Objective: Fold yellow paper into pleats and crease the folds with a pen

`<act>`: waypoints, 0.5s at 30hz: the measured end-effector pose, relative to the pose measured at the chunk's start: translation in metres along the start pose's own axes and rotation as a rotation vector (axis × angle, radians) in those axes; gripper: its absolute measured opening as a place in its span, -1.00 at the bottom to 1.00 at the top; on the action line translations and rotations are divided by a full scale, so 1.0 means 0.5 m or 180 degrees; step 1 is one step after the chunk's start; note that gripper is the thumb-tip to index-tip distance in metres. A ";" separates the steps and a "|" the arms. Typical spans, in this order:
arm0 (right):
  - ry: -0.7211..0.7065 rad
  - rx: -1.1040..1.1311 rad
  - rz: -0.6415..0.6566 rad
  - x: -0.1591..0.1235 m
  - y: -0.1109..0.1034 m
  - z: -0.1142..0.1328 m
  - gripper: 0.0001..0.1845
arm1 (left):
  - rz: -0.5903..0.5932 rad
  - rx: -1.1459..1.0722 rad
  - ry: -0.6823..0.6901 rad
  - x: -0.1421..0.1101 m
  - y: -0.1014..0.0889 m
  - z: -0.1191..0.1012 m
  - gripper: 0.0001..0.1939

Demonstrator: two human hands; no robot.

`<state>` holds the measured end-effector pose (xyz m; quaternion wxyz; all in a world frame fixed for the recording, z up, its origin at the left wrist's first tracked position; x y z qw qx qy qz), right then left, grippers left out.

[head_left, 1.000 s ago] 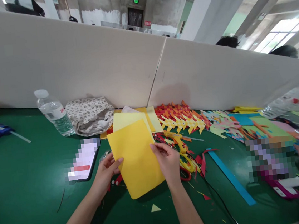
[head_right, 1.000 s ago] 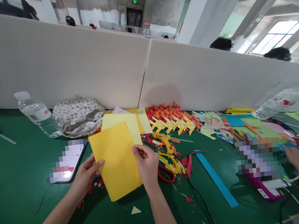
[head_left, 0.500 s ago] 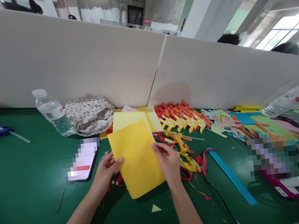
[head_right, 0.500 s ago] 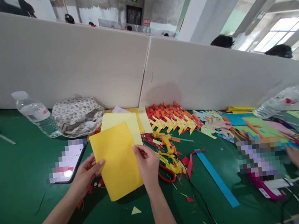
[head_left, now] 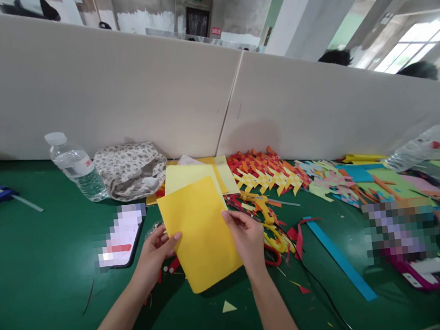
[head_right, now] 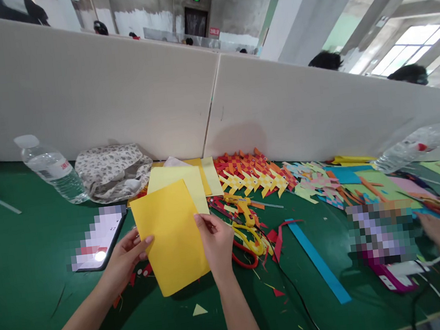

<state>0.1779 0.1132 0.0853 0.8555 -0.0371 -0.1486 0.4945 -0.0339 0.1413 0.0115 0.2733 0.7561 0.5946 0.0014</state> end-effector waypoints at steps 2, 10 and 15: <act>0.0005 -0.0002 -0.0016 0.000 -0.001 0.001 -0.75 | -0.0005 0.0014 -0.0003 0.000 -0.001 0.000 -0.58; 0.0149 -0.0020 -0.0037 0.006 -0.011 -0.011 -0.74 | -0.0140 0.0118 0.0019 0.011 -0.021 0.003 -0.70; 0.0162 -0.0139 0.0069 0.009 -0.011 -0.019 -0.72 | -0.0228 0.0321 0.0011 0.015 -0.036 0.002 -0.71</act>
Point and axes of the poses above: each hand's wrist, its own x-axis towards the middle knuckle, its own y-axis out of the palm, z = x × y, the point moved 8 cm from there along x, towards the middle knuckle, and after that the axes turned 2 degrees about -y, right-handed, at the moved point
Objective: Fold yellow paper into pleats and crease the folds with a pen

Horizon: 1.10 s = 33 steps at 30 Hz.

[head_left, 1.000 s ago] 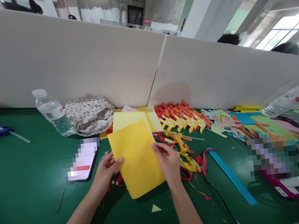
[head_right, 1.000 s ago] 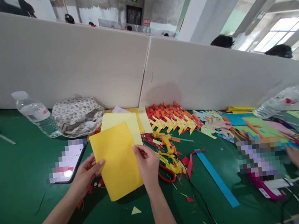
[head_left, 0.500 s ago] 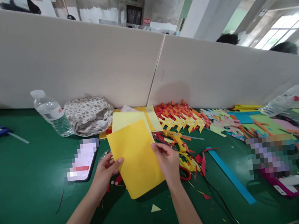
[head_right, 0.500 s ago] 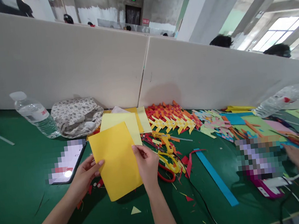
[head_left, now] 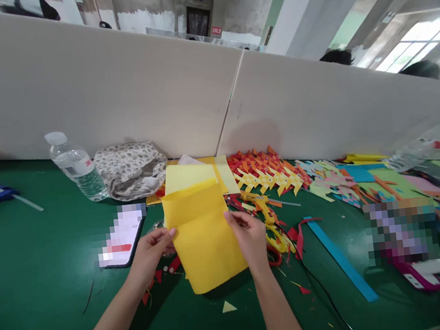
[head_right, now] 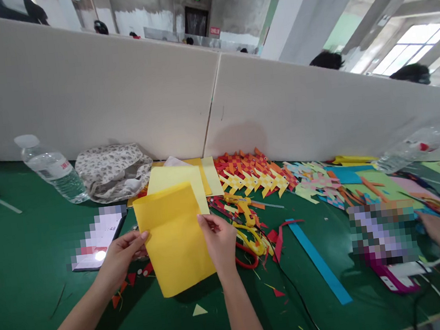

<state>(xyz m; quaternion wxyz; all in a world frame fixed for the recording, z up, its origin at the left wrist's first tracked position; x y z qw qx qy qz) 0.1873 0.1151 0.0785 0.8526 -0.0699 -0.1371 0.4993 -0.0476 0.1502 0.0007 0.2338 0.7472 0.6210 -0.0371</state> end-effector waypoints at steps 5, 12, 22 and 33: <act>-0.0008 -0.0023 0.0054 0.004 0.004 -0.011 -0.73 | -0.0080 0.0156 0.0002 0.003 -0.005 -0.001 -0.70; 0.0141 0.0116 0.0025 0.007 0.014 -0.055 -0.67 | -0.0103 0.0390 0.0012 0.006 -0.007 0.004 -0.66; 0.0301 0.0338 -0.0054 0.004 0.018 -0.083 -0.65 | -0.0020 0.0650 -0.0046 -0.002 0.004 -0.007 -0.64; 0.0457 0.0614 0.0170 -0.001 0.030 -0.096 -0.63 | 0.0072 0.0740 -0.0183 0.004 0.000 0.014 -0.58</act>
Point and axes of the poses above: each hand's wrist, its own x-axis towards the middle knuckle, its own y-axis out of the palm, z = x × y, the point moved 8 cm from there along x, towards the middle knuckle, and after that the axes turned 2 degrees about -y, right-handed, at the moved point
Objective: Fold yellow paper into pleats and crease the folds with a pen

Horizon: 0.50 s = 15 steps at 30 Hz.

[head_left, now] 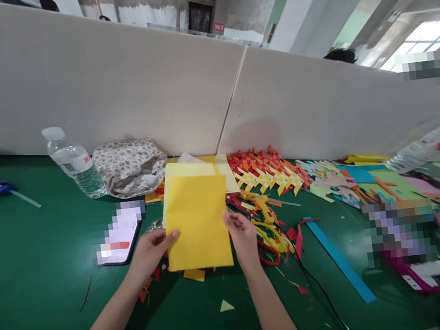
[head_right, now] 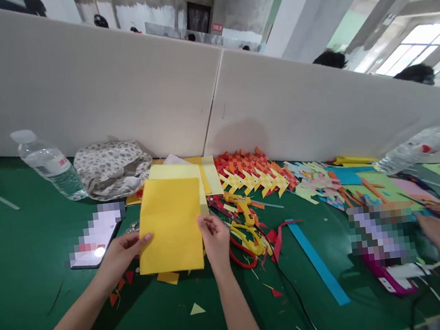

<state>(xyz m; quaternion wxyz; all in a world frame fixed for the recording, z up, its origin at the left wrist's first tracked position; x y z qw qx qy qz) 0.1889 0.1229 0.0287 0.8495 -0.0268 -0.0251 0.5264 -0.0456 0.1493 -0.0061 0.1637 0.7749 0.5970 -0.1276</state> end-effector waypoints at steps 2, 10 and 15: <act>0.0073 0.0036 0.0221 -0.001 0.008 0.002 -0.61 | -0.0155 -0.0017 0.0030 0.002 -0.014 -0.006 -0.57; 0.0233 -0.0031 0.0397 0.003 0.013 -0.006 -0.65 | -0.0440 -0.0006 0.0002 -0.006 -0.032 -0.026 -0.54; 0.0223 -0.0054 0.0317 0.001 0.010 -0.011 -0.70 | -0.0474 -0.0022 -0.0009 -0.008 -0.029 -0.028 -0.56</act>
Point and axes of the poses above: each hand's wrist, its own x-axis towards the middle knuckle, its own y-axis out of the palm, z = x × y, the point moved 8 cm from there along x, towards the middle knuckle, and after that the axes turned 2 degrees about -y, right-handed, at the moved point
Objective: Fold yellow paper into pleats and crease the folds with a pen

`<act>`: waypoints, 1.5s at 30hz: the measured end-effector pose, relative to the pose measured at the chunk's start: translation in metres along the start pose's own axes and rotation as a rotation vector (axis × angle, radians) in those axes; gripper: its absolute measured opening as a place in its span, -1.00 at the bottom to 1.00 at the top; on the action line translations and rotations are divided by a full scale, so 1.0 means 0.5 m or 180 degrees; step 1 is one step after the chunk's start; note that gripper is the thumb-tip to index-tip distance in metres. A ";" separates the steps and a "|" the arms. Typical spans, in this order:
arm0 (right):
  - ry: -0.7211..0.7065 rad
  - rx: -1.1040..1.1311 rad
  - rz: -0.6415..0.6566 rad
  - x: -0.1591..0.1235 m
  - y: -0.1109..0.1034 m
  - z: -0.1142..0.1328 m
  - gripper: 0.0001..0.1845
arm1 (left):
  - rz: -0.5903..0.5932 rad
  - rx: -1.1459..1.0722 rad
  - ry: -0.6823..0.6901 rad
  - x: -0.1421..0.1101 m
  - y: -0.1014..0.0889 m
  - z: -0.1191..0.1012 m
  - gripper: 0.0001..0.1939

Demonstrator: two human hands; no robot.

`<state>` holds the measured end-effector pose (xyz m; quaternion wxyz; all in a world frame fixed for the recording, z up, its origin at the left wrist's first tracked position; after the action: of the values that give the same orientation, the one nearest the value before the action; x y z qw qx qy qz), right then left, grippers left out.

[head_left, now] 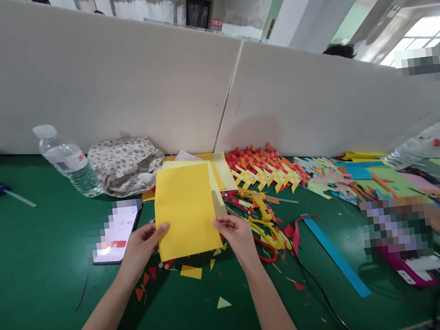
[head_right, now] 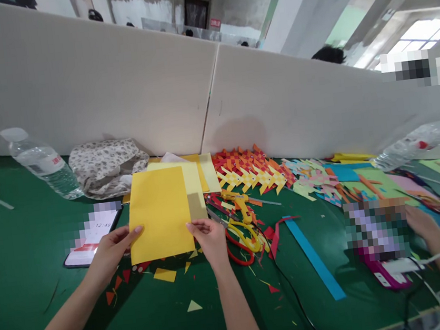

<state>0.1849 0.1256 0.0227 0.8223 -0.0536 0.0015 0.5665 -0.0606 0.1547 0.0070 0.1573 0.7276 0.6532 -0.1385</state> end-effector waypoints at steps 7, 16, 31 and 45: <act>-0.0104 0.0026 -0.0297 -0.005 -0.018 0.010 -0.69 | 0.0045 -0.0027 0.0032 0.007 -0.001 0.012 -0.53; -0.0196 0.0090 -0.0550 -0.003 -0.027 0.004 -0.66 | 0.0079 -0.0055 0.0003 0.007 0.005 0.016 -0.47; -0.0074 0.0292 -0.0131 0.001 -0.015 0.003 -0.70 | 0.0248 -0.0147 0.0124 0.002 0.006 0.004 -0.51; 0.0007 0.0284 0.0552 -0.010 0.032 -0.006 -0.62 | 0.0653 -0.0208 0.0182 -0.018 0.041 -0.004 -0.44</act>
<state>0.1685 0.1261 0.0187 0.7718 -0.0171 0.0323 0.6348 -0.0413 0.1454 0.0134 0.1756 0.7888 0.5836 -0.0795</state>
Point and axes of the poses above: each hand's wrist, its own x-axis towards the middle knuckle, its own y-axis out of the palm, z = x × y, the point moved 8 cm from there along x, towards the middle knuckle, and after that the axes turned 2 degrees about -y, right-handed, at the moved point
